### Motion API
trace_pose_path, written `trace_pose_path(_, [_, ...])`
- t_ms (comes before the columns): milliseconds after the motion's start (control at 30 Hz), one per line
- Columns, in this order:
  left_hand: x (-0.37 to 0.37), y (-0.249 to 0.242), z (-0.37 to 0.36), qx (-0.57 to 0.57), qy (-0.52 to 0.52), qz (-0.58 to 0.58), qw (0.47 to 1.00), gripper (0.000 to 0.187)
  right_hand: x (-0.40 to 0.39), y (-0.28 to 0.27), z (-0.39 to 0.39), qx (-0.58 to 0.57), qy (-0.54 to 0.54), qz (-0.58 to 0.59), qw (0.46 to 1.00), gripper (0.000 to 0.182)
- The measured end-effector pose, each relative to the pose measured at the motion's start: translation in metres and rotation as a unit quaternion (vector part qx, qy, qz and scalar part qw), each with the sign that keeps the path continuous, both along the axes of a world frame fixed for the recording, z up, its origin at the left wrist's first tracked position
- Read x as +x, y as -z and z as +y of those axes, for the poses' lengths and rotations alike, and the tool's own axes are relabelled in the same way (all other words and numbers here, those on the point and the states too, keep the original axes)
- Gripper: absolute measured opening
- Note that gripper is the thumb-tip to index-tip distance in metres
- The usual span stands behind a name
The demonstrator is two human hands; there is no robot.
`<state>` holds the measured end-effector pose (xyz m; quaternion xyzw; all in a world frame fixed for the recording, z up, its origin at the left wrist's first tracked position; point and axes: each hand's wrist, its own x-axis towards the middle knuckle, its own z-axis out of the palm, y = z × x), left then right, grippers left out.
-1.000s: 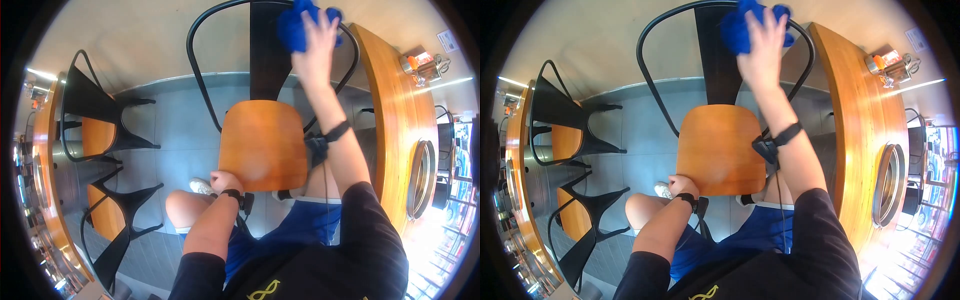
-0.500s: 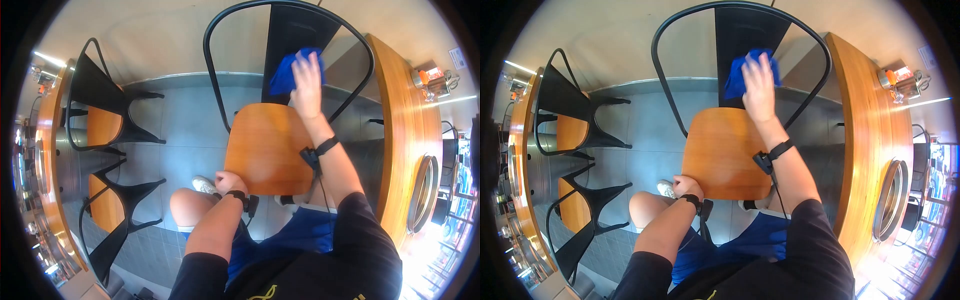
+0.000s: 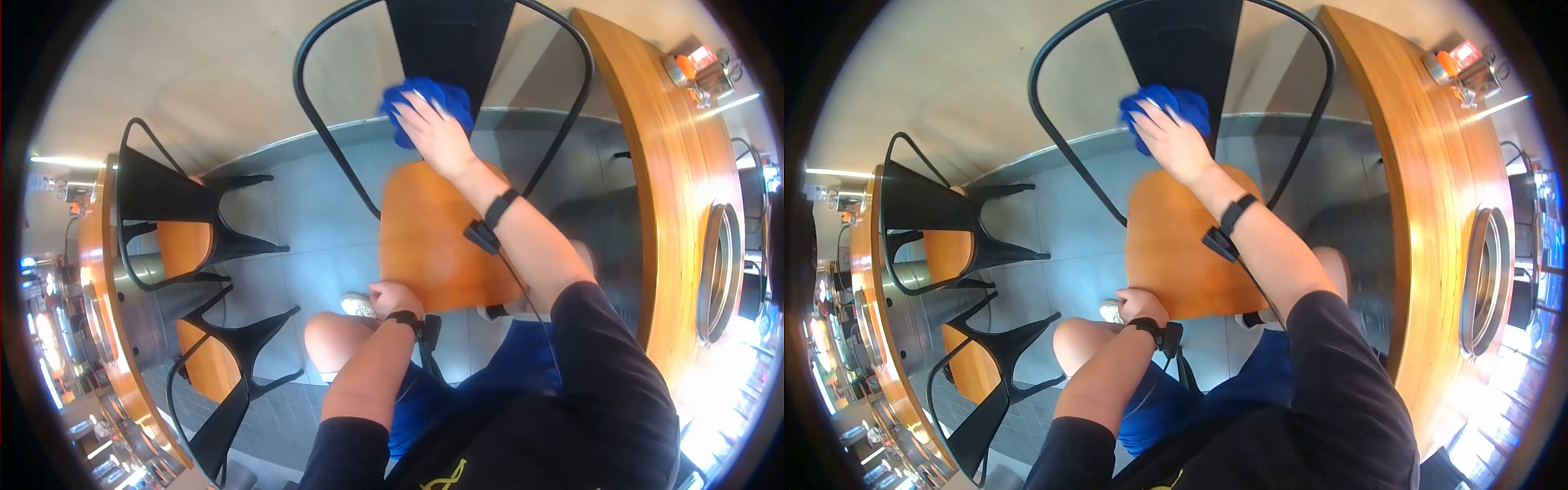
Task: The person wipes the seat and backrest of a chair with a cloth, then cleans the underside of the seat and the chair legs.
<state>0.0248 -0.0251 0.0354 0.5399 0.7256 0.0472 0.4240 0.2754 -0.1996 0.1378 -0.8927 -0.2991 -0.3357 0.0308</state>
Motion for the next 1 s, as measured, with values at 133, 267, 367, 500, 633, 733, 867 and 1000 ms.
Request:
trace_pose_path(133, [-0.001,0.005,0.002,0.021,0.02,0.035,0.999,0.055,-0.01,-0.001,-0.012,0.014,0.028,0.056,0.998,0.044])
trace_pose_path(267, [0.005,-0.024,-0.004,-0.006,0.005,0.028,1.0,0.054,0.019,-0.093,-0.024,0.202,0.09,-0.09,0.971,0.05])
trace_pose_path(367, [0.005,-0.023,-0.002,-0.012,0.015,0.042,0.999,0.054,0.022,-0.16,-0.004,0.299,0.096,-0.084,0.946,0.087])
trace_pose_path(500, [-0.001,0.0,-0.002,-0.024,-0.041,-0.033,0.998,0.053,0.04,-0.141,0.005,0.189,0.089,-0.093,0.974,0.058])
trace_pose_path(633, [-0.002,0.01,0.007,-0.028,-0.011,0.022,0.999,0.049,0.04,-0.133,-0.012,0.01,0.058,-0.122,0.991,0.041])
trace_pose_path(733, [-0.004,0.016,0.011,-0.068,-0.027,0.006,0.997,0.048,0.038,-0.132,-0.031,0.033,0.052,-0.087,0.994,0.042])
trace_pose_path(867, [-0.003,-0.004,0.003,-0.033,-0.004,0.001,0.999,0.052,0.017,-0.118,-0.054,0.242,0.224,-0.067,0.941,0.082])
trace_pose_path(1000, [-0.005,0.002,0.005,0.001,0.051,0.045,0.998,0.054,0.023,-0.108,-0.035,0.263,0.249,-0.042,0.931,0.093])
